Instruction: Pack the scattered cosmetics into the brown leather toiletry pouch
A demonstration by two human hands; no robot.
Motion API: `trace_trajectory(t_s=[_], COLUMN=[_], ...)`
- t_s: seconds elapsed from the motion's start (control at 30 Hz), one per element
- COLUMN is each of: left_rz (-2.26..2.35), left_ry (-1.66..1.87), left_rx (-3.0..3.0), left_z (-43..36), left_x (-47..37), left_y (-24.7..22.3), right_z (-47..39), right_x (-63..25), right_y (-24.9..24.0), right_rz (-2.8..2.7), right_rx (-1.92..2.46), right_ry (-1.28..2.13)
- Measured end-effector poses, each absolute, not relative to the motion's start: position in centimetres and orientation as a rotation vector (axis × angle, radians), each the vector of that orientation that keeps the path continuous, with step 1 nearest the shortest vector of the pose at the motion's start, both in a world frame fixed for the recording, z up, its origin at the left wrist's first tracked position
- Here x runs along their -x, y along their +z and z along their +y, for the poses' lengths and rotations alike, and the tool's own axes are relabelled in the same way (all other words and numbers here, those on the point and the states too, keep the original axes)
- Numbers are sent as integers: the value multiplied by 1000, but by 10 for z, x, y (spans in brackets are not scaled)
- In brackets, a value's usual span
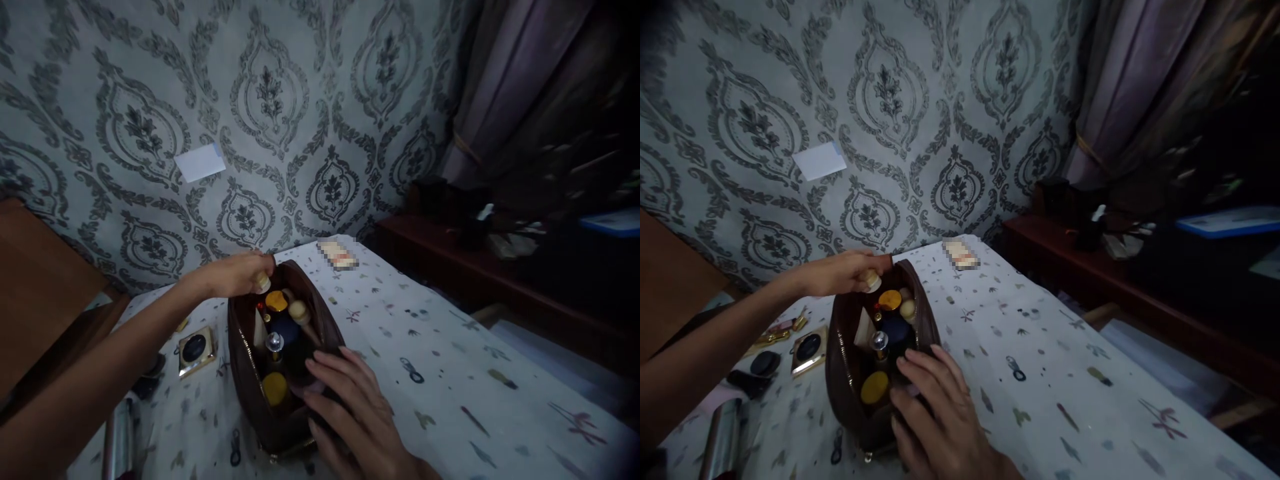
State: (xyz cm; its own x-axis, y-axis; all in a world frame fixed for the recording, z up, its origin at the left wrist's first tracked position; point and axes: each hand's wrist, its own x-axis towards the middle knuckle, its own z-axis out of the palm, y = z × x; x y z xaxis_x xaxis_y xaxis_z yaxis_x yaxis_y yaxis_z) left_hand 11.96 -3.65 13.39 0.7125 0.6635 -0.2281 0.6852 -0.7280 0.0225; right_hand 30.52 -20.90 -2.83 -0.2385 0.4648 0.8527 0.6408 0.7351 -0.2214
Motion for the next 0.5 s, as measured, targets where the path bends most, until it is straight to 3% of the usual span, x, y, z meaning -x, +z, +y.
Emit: trace_trajectory(t_s=[0.5], left_rz=[1128], left_ry=[-549], left_rx=[-2755], left_z=[-59], left_x=[-148], left_y=[100], right_z=[-213], right_x=[-310], right_y=[-36], right_rz=[-1876], right_rx=[834], right_ry=[-199])
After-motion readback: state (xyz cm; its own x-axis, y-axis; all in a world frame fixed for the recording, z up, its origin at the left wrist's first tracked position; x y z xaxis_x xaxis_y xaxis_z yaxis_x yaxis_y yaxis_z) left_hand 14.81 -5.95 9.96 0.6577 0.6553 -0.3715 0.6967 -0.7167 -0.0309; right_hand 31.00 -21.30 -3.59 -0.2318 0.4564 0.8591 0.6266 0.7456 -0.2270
